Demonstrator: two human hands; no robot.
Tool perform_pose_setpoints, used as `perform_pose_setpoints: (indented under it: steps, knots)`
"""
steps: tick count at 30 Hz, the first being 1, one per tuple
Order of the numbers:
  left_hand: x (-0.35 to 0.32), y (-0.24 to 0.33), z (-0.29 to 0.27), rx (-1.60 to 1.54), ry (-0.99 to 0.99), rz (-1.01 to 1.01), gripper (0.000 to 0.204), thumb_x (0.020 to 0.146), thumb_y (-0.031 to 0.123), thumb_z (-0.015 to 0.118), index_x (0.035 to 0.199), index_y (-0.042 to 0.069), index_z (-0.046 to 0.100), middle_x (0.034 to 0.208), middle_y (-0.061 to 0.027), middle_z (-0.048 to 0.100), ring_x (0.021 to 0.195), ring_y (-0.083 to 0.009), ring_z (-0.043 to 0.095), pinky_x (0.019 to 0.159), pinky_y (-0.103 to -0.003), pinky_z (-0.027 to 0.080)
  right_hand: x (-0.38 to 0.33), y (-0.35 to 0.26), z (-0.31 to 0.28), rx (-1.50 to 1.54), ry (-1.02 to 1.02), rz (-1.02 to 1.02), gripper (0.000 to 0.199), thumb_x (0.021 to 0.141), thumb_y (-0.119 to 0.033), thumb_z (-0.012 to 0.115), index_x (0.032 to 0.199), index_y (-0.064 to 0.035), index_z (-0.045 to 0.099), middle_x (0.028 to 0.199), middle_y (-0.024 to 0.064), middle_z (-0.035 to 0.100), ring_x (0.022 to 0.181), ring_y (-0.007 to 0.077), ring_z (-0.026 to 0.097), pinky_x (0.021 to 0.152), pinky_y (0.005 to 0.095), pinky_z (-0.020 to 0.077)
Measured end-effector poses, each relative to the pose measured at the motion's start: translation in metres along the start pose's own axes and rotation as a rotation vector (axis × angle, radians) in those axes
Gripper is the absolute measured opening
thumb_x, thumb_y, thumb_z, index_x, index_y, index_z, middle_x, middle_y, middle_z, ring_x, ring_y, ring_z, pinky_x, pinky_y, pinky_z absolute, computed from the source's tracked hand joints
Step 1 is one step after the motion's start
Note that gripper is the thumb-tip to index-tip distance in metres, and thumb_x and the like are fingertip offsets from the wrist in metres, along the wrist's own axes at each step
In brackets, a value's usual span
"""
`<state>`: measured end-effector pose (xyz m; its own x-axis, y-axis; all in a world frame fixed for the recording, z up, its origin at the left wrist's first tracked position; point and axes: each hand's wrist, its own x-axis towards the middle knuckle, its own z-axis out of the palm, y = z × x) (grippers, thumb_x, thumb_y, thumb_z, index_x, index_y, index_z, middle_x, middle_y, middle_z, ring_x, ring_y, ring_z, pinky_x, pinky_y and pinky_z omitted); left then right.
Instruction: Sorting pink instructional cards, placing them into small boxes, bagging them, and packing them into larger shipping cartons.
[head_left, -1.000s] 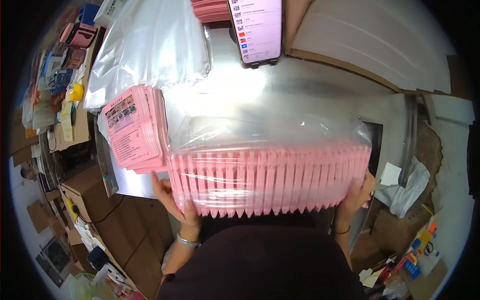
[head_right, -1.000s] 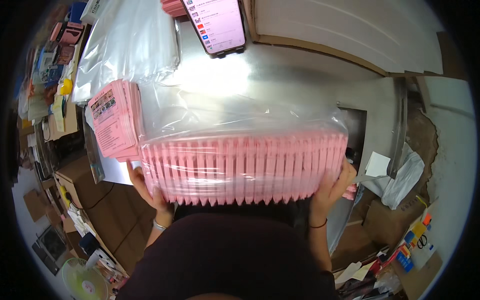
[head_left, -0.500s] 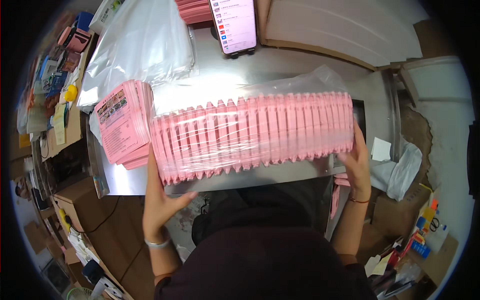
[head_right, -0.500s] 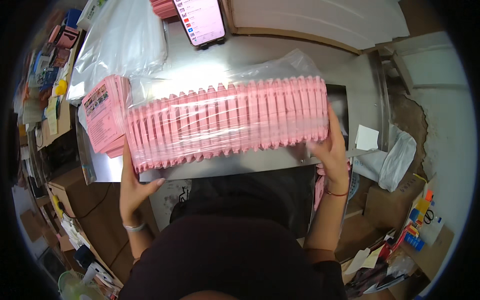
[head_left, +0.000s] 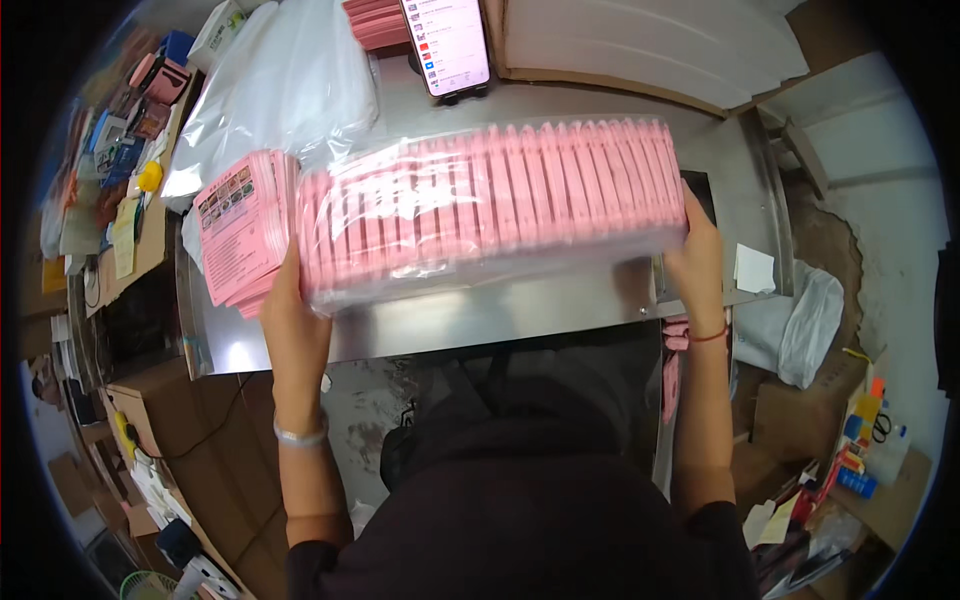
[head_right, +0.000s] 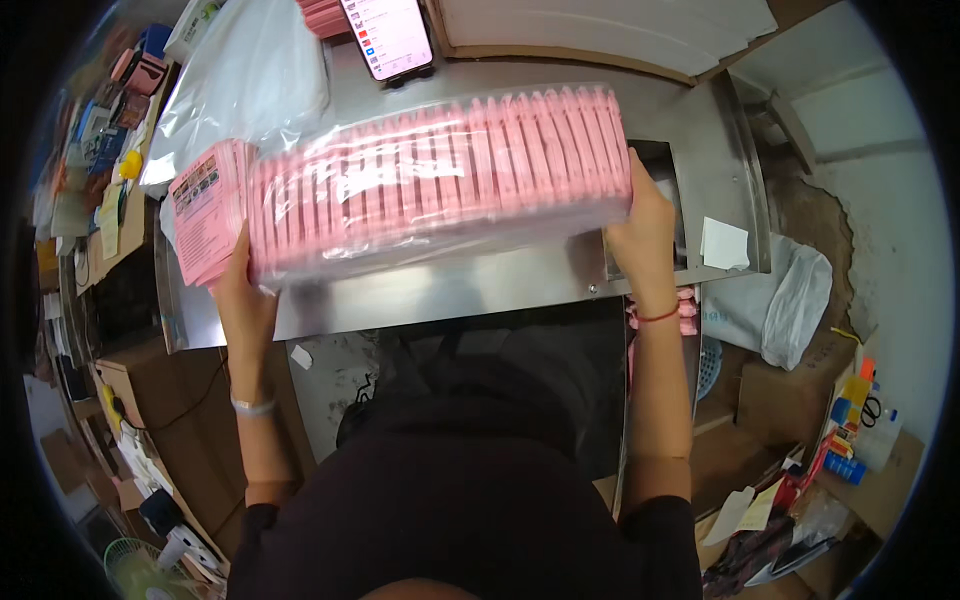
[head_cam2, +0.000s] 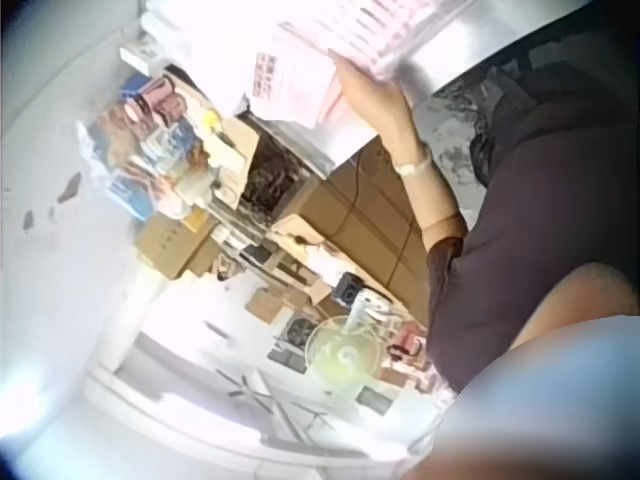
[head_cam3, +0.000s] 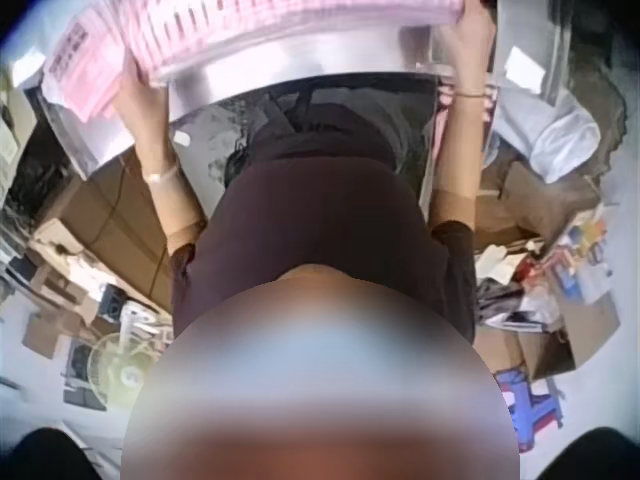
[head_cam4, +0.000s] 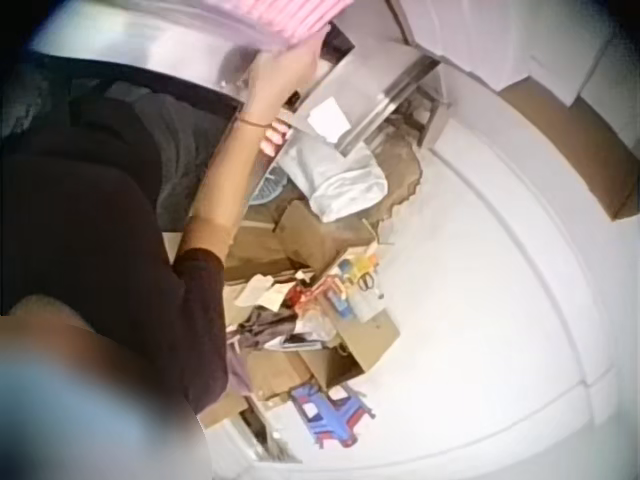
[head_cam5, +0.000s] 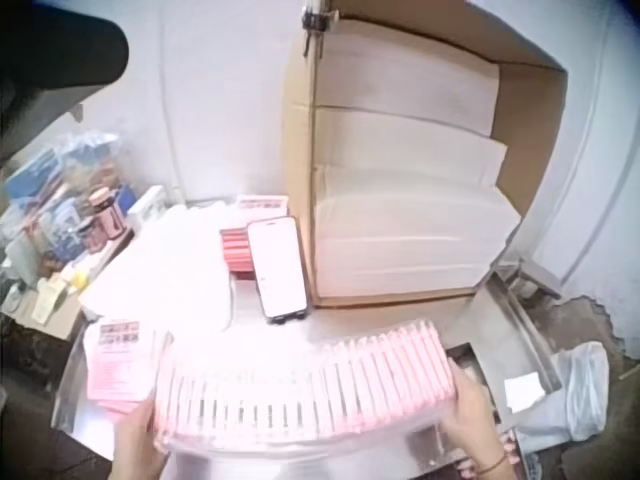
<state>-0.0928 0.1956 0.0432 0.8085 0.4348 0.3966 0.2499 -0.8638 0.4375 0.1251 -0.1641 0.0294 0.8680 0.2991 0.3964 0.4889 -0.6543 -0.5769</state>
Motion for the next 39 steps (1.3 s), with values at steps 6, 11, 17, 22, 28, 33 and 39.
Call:
perform_pose_setpoints:
  steps: [6,11,17,22,28,33,39]
  knots:
    - [0.011,-0.023,0.02,0.017,0.037,-0.357,0.043,0.071,-0.004,0.068,0.112,0.003,0.059,0.102,-0.0168,0.066,0.085,-0.0273,0.064,0.075,-0.036,0.049,0.01,-0.003,0.011,-0.099,-0.035,0.304,0.06,0.061,0.003,0.064,0.121,-0.0011,0.062,0.083,0.0241,0.066,0.074,0.0358,0.066,0.07,0.0381,0.052]
    - [-0.052,0.004,0.012,0.079,0.42,0.158,0.056,0.072,0.004,0.078,0.124,0.003,0.056,0.115,-0.0186,0.053,0.102,-0.0329,0.056,0.088,-0.043,0.047,-0.052,-0.018,0.008,0.022,0.249,0.072,0.045,0.072,-0.007,0.072,0.116,-0.0042,0.062,0.118,0.0142,0.06,0.098,0.0334,0.058,0.085,0.0391,0.0466]
    - [-0.035,-0.038,0.027,0.299,-0.207,0.279,0.016,0.093,0.002,0.056,0.109,-0.001,0.06,0.103,-0.0212,0.064,0.093,-0.0309,0.063,0.081,-0.039,0.049,-0.034,-0.023,0.028,-0.408,0.108,-0.214,0.027,0.083,-0.028,0.066,0.097,-0.007,0.057,0.091,0.0079,0.063,0.09,0.0271,0.06,0.079,0.0433,0.0382]
    - [0.008,-0.024,0.017,-0.068,-0.313,0.035,0.032,0.086,0.011,0.071,0.11,0.002,0.052,0.093,-0.013,0.061,0.076,-0.0215,0.061,0.061,-0.035,0.049,-0.029,-0.019,0.014,-0.336,-0.152,-0.085,0.029,0.079,-0.013,0.065,0.107,-0.0083,0.058,0.101,0.0077,0.063,0.099,0.0271,0.06,0.085,0.0438,0.04]
    - [0.001,0.06,-0.003,0.267,-0.787,0.213,0.034,0.067,0.003,0.08,0.096,0.002,0.063,0.094,-0.0141,0.059,0.085,-0.0252,0.059,0.075,-0.036,0.049,-0.174,-0.009,-0.097,0.182,0.437,0.096,0.021,0.081,-0.008,0.071,0.101,-0.0049,0.069,0.101,0.0085,0.07,0.095,0.0236,0.066,0.086,0.0362,0.0496]
    - [-0.107,0.252,0.104,-0.365,-1.205,1.209,0.047,0.067,0.013,0.081,0.11,0.005,0.063,0.116,-0.0158,0.057,0.108,-0.0342,0.054,0.091,-0.041,0.044,-0.441,0.004,-0.224,-0.337,1.219,0.76,0.019,0.097,-0.011,0.056,0.11,0.001,0.065,0.09,0.009,0.072,0.084,0.0131,0.065,0.077,0.0269,0.0505]
    - [-0.163,0.344,0.231,-0.091,-0.883,1.656,0.091,0.054,0.029,0.089,0.132,0.007,0.048,0.126,-0.0179,0.054,0.118,-0.039,0.048,0.1,-0.048,0.039,-0.81,-0.01,-0.298,-1.126,1.578,1.398,0.034,0.092,-0.02,0.06,0.116,0.0028,0.061,0.11,0.0218,0.064,0.097,0.0289,0.063,0.086,0.036,0.0495]
